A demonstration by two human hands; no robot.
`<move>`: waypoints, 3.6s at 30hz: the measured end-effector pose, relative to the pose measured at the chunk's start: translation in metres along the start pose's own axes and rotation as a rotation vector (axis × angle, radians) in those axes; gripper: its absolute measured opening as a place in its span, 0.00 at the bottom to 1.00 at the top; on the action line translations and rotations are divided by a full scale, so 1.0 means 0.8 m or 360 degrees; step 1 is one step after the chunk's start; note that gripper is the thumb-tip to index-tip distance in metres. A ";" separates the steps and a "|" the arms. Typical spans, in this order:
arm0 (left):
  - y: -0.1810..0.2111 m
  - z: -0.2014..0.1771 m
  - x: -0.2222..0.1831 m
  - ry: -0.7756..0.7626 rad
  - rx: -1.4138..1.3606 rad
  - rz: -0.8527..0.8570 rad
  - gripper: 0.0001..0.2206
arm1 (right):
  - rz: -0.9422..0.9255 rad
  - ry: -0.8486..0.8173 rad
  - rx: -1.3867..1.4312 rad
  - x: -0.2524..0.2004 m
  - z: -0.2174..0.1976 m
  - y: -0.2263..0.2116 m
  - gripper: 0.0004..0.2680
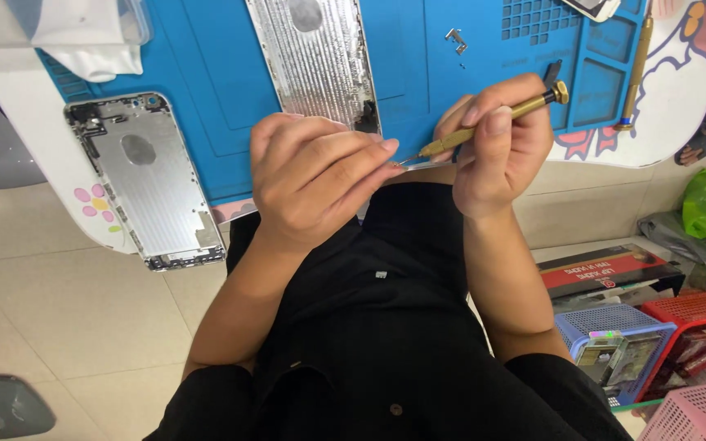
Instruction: The recorder is using a screwdriver to remove internal components from a disassembled smartphone.
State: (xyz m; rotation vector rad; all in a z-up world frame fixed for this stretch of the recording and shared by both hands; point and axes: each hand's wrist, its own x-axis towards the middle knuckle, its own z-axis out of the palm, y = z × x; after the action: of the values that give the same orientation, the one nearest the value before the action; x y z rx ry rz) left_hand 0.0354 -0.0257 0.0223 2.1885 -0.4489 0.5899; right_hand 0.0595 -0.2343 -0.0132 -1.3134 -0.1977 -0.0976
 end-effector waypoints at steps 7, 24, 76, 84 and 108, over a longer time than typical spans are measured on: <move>0.001 0.001 -0.007 -0.0032 0.0003 -0.0038 0.11 | 0.0056 -0.0073 -0.0089 0.001 -0.003 -0.004 0.10; -0.004 0.004 -0.011 0.0014 -0.0006 0.0013 0.08 | 0.0045 -0.0123 -0.0051 0.000 -0.008 0.000 0.12; -0.009 0.003 -0.014 0.0078 -0.0089 0.0046 0.10 | 0.0041 -0.0147 -0.0089 0.003 -0.005 -0.002 0.12; -0.010 0.006 -0.016 0.0092 -0.0098 0.0071 0.09 | 0.0027 -0.0180 -0.0110 0.004 -0.004 -0.004 0.13; -0.009 0.008 -0.015 0.0116 -0.0090 0.0061 0.10 | 0.0020 -0.0199 -0.0152 0.006 -0.004 -0.006 0.12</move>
State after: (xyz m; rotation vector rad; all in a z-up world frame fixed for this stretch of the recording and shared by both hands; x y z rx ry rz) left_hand 0.0303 -0.0246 0.0076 2.1018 -0.4646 0.6677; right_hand 0.0638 -0.2381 -0.0084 -1.4169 -0.2938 -0.0145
